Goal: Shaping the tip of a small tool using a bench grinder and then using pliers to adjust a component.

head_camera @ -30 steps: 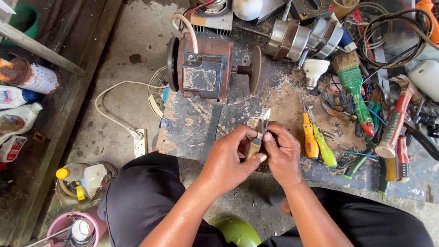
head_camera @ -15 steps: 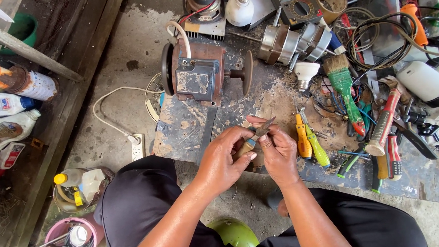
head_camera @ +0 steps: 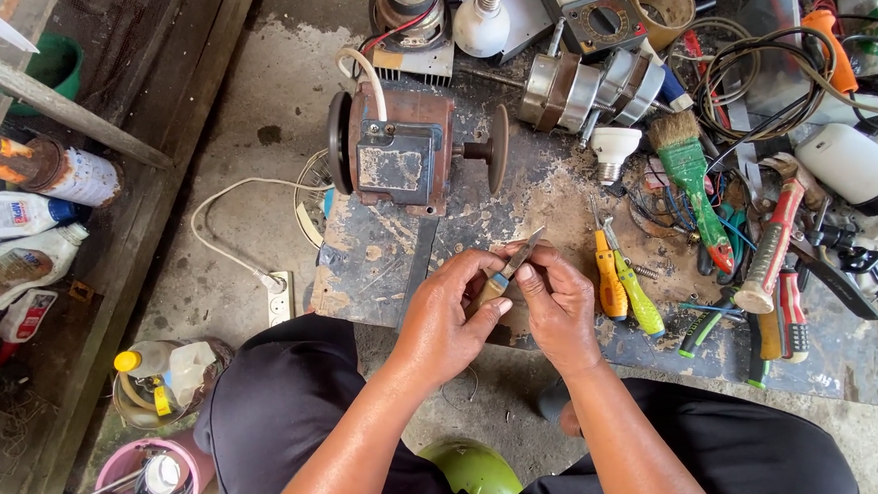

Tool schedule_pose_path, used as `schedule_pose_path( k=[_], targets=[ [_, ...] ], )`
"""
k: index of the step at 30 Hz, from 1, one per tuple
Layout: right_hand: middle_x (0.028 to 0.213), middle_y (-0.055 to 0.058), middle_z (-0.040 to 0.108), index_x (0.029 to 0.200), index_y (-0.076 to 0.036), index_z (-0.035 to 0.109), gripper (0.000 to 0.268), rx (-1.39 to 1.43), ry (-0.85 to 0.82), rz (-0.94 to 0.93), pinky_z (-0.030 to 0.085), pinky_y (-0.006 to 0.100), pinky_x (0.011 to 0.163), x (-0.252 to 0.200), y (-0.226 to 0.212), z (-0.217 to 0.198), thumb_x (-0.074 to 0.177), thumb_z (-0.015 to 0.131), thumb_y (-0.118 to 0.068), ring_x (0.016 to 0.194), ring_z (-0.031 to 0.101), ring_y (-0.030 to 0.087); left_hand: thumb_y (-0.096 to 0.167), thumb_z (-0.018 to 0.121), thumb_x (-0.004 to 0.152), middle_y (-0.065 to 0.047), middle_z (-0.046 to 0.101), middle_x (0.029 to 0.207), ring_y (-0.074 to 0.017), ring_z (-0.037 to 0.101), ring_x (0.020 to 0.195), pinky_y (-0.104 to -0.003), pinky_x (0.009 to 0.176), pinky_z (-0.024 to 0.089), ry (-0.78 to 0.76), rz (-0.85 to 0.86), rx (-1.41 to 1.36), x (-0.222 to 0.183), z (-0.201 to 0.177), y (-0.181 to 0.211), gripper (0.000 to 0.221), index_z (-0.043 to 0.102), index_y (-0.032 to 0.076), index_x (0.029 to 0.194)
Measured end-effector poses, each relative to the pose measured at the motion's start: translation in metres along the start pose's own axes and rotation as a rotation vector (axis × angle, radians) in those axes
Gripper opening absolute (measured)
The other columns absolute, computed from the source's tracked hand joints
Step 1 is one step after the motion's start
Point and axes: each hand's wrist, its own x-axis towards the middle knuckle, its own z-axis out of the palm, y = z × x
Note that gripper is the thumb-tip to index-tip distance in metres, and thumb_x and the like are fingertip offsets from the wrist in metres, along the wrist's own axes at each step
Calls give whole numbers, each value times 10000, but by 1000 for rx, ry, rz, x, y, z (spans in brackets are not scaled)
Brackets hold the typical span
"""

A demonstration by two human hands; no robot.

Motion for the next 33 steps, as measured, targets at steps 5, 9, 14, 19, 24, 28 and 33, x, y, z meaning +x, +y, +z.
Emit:
schedule_pose_path(
  k=[5,9,14,19,24,28,33],
  targets=[
    [1069,218,723,1099,80,684,135,-52,20,29,560,448,935,-4,16,-9,1016,618,-4,1069,663,245,23,750,852,-201,657,869,-320,667,749,-407,583,551,6,-22,8,3,-2,-4,319,681,42,1163],
    [953,108,686,1088,42,686,111,-150,97,83,550,385,845,4,-4,8,1005,677,-31,960,573,124,60,733,885,-183,657,835,-298,672,736,-397,603,563,14,-54,15,9,-1,-18,311,691,55,1193],
    [851,73,658,1083,23,715,128,-261,166,149,513,324,715,12,-4,13,1009,707,-81,809,560,105,63,702,917,-198,670,838,-308,678,758,-416,625,559,37,-85,4,21,-1,-32,307,684,44,1223],
    [810,74,671,1031,-27,759,76,-376,148,151,530,338,708,24,7,10,974,747,-76,796,608,116,79,702,919,-221,690,887,-349,696,827,-448,685,567,50,-123,15,29,-2,-40,312,688,54,1230],
    [842,101,713,1023,-49,780,81,-438,138,178,557,384,789,31,12,12,959,769,-97,871,668,152,76,695,931,-258,701,964,-434,710,929,-484,768,591,78,-142,10,34,-5,-40,317,690,47,1246],
    [859,84,723,1015,-80,794,75,-466,130,204,559,380,821,35,17,11,954,775,-117,900,689,161,79,672,952,-276,698,1025,-466,702,993,-502,834,590,85,-159,22,38,-7,-36,312,684,38,1261],
    [890,111,734,1020,-62,792,84,-472,121,205,548,389,858,38,22,12,956,756,-103,933,692,180,72,655,962,-272,693,1053,-464,692,1033,-499,893,580,93,-171,40,41,-8,-36,303,683,30,1261]
  ],
)
